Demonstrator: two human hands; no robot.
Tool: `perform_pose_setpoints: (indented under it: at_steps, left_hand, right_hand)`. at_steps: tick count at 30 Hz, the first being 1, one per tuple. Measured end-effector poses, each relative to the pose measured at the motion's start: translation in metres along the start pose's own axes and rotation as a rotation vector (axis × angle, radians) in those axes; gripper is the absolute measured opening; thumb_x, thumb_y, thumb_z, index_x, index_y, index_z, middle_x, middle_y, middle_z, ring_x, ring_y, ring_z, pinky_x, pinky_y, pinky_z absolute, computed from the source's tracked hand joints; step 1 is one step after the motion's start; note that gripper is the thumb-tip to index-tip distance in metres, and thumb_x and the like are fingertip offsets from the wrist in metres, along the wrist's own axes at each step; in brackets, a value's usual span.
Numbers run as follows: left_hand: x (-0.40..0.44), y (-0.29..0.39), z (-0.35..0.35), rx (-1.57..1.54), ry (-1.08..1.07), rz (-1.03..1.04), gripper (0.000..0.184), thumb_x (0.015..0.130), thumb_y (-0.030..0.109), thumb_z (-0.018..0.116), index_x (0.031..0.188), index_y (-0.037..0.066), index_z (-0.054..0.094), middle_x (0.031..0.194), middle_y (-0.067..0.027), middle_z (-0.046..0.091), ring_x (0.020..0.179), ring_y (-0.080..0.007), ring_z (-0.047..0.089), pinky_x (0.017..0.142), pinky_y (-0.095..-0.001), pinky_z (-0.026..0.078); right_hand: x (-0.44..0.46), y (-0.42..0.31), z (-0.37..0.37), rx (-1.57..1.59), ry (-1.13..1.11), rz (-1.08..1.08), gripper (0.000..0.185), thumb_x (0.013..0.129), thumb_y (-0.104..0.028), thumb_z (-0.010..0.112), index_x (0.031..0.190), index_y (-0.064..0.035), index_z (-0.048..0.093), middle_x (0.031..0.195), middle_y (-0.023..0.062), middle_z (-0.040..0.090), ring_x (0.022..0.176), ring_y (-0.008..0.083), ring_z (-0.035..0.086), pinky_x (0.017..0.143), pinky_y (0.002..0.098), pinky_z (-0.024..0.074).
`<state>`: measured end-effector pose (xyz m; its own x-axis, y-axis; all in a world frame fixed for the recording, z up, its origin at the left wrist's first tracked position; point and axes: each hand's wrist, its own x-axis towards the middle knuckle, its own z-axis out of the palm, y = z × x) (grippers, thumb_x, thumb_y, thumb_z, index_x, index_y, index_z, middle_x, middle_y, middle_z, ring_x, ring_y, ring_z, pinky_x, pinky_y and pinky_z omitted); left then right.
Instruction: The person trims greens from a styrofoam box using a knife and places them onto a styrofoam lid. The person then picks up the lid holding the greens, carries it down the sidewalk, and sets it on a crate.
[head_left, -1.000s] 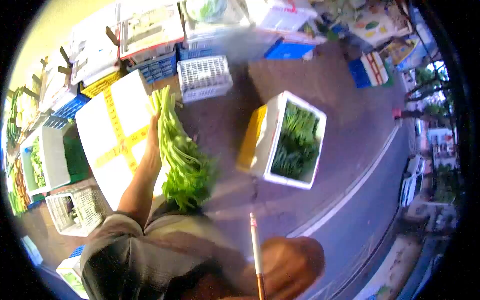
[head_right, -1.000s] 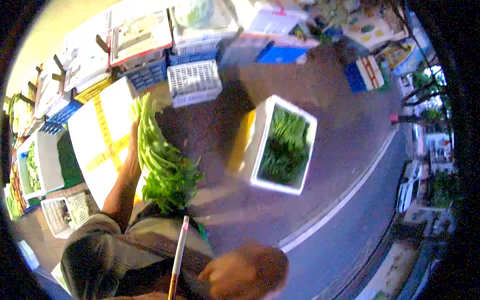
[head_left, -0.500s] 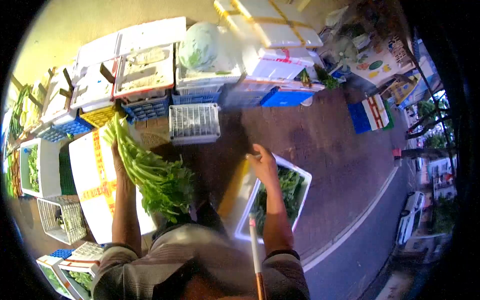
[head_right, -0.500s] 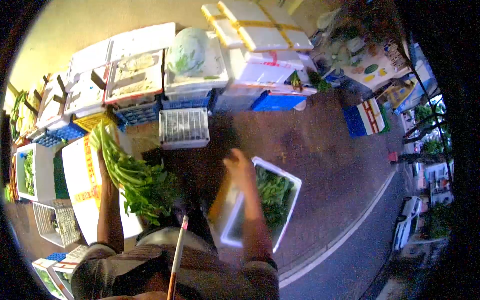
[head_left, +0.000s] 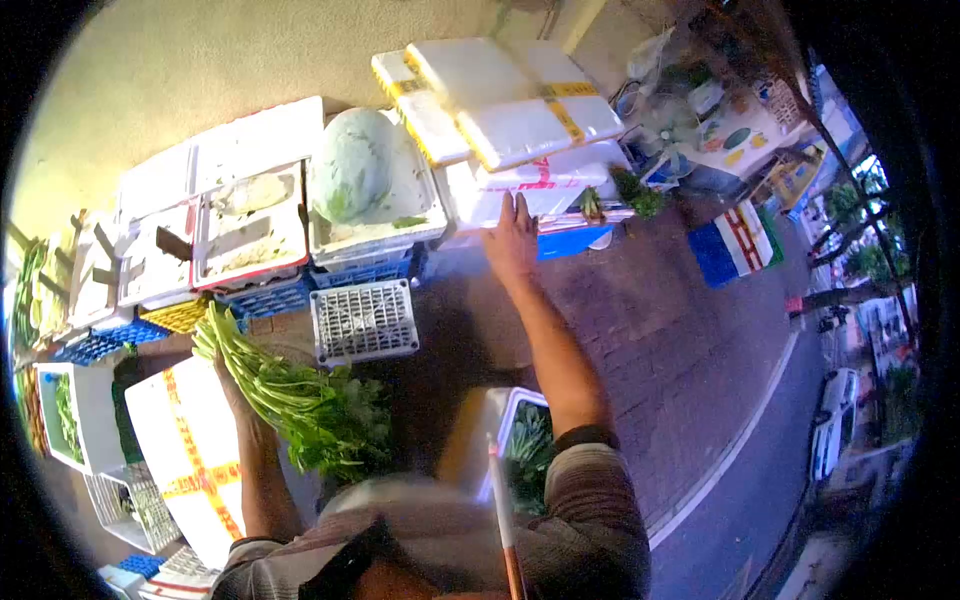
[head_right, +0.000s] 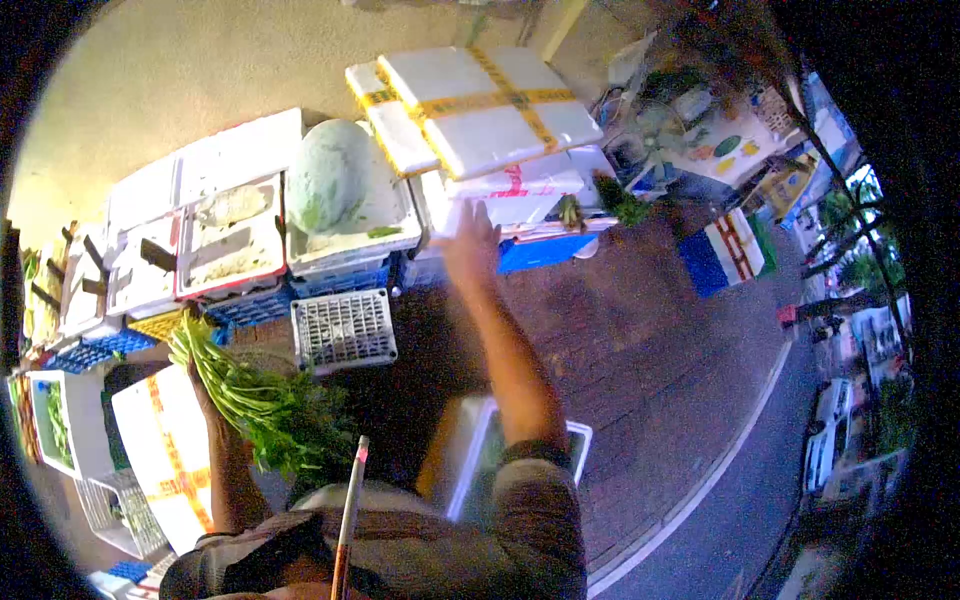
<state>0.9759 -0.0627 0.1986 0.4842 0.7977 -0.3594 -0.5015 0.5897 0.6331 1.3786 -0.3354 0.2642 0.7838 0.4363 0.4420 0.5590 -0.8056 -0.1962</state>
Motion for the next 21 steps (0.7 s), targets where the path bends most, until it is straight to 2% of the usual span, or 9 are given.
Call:
perform_pose_setpoints:
  at_steps: [2, 5, 8, 12, 13, 15, 17, 18, 21]
  left_hand:
    - [0.028, -0.010, 0.015, 0.036, 0.042, -0.055, 0.047, 0.094, 0.047, 0.056, 0.122, 0.009, 0.054, 0.096, -0.0078, 0.060, 0.080, -0.0194, 0.063, 0.064, -0.0356, 0.058]
    - [0.059, -0.020, 0.067, 0.087, 0.159, -0.034, 0.054, 0.093, 0.051, 0.053, 0.124, 0.008, 0.052, 0.097, -0.0096, 0.057, 0.081, -0.0187, 0.063, 0.066, -0.0331, 0.058]
    - [0.116, -0.026, 0.073, 0.185, 0.028, -0.025, 0.055, 0.093, 0.054, 0.053, 0.123, 0.007, 0.051, 0.102, -0.0105, 0.058, 0.081, -0.0194, 0.064, 0.064, -0.0328, 0.058]
    - [0.184, -0.038, 0.045, 0.089, -0.054, -0.168, 0.061, 0.090, 0.056, 0.058, 0.130, 0.011, 0.051, 0.110, -0.0089, 0.058, 0.090, -0.0224, 0.063, 0.070, -0.0358, 0.059]
    - [0.176, -0.036, 0.069, 0.056, -0.084, -0.153, 0.060, 0.090, 0.056, 0.058, 0.130, 0.012, 0.052, 0.111, -0.0083, 0.058, 0.091, -0.0228, 0.062, 0.072, -0.0365, 0.059]
    - [0.178, -0.036, 0.086, 0.008, -0.096, -0.174, 0.060, 0.089, 0.056, 0.059, 0.130, 0.012, 0.052, 0.113, -0.0077, 0.059, 0.095, -0.0240, 0.061, 0.079, -0.0400, 0.057]
    - [0.190, -0.042, 0.080, 0.103, -0.074, -0.112, 0.062, 0.095, 0.059, 0.048, 0.138, 0.014, 0.048, 0.121, -0.0080, 0.060, 0.102, -0.0251, 0.061, 0.088, -0.0420, 0.054]
    - [0.207, -0.045, 0.063, 0.037, -0.175, -0.203, 0.062, 0.096, 0.059, 0.045, 0.141, 0.016, 0.044, 0.126, -0.0083, 0.058, 0.104, -0.0265, 0.060, 0.090, -0.0436, 0.053]
    - [0.211, -0.054, 0.081, 0.083, -0.108, -0.190, 0.060, 0.097, 0.057, 0.043, 0.141, 0.016, 0.044, 0.125, -0.0083, 0.057, 0.104, -0.0266, 0.060, 0.089, -0.0437, 0.054]
  right_hand:
    - [0.039, 0.009, 0.029, -0.094, 0.009, 0.011, 0.094, 0.072, -0.032, 0.080, 0.148, -0.0062, 0.029, 0.149, 0.0223, 0.034, 0.137, 0.0401, 0.036, 0.114, 0.0571, 0.0243]
    - [0.087, 0.006, 0.047, -0.204, 0.003, 0.012, 0.097, 0.069, -0.035, 0.082, 0.146, -0.0053, 0.031, 0.149, 0.0195, 0.032, 0.141, 0.0403, 0.028, 0.111, 0.0646, 0.0236]
    - [0.127, 0.006, 0.057, -0.238, -0.001, -0.050, 0.095, 0.069, -0.039, 0.082, 0.144, -0.0064, 0.034, 0.150, 0.0187, 0.030, 0.143, 0.0411, 0.022, 0.108, 0.0701, 0.0217]
    - [0.149, 0.020, 0.082, -0.253, 0.079, -0.073, 0.085, 0.071, -0.038, 0.080, 0.139, -0.0056, 0.042, 0.148, 0.0184, 0.035, 0.141, 0.0389, 0.027, 0.109, 0.0710, 0.0183]
    - [0.154, 0.026, 0.091, -0.273, 0.094, -0.066, 0.082, 0.072, -0.037, 0.079, 0.139, -0.0055, 0.043, 0.147, 0.0181, 0.037, 0.141, 0.0381, 0.028, 0.109, 0.0713, 0.0173]
    - [0.167, 0.046, 0.107, -0.247, 0.234, -0.118, 0.069, 0.072, -0.018, 0.074, 0.133, -0.0025, 0.046, 0.142, 0.0170, 0.043, 0.135, 0.0379, 0.037, 0.108, 0.0669, 0.0255]
    - [0.176, 0.047, 0.086, -0.219, 0.249, -0.100, 0.061, 0.072, -0.011, 0.070, 0.128, -0.0009, 0.048, 0.137, 0.0189, 0.047, 0.131, 0.0392, 0.041, 0.109, 0.0563, 0.0321]
    - [0.182, 0.050, 0.075, -0.172, 0.251, -0.099, 0.060, 0.072, -0.011, 0.070, 0.127, -0.0006, 0.049, 0.135, 0.0195, 0.047, 0.131, 0.0396, 0.041, 0.110, 0.0531, 0.0332]
    - [0.198, 0.069, 0.031, -0.034, 0.295, -0.104, 0.058, 0.075, -0.009, 0.068, 0.127, 0.0012, 0.047, 0.132, 0.0227, 0.049, 0.129, 0.0414, 0.043, 0.109, 0.0432, 0.0378]
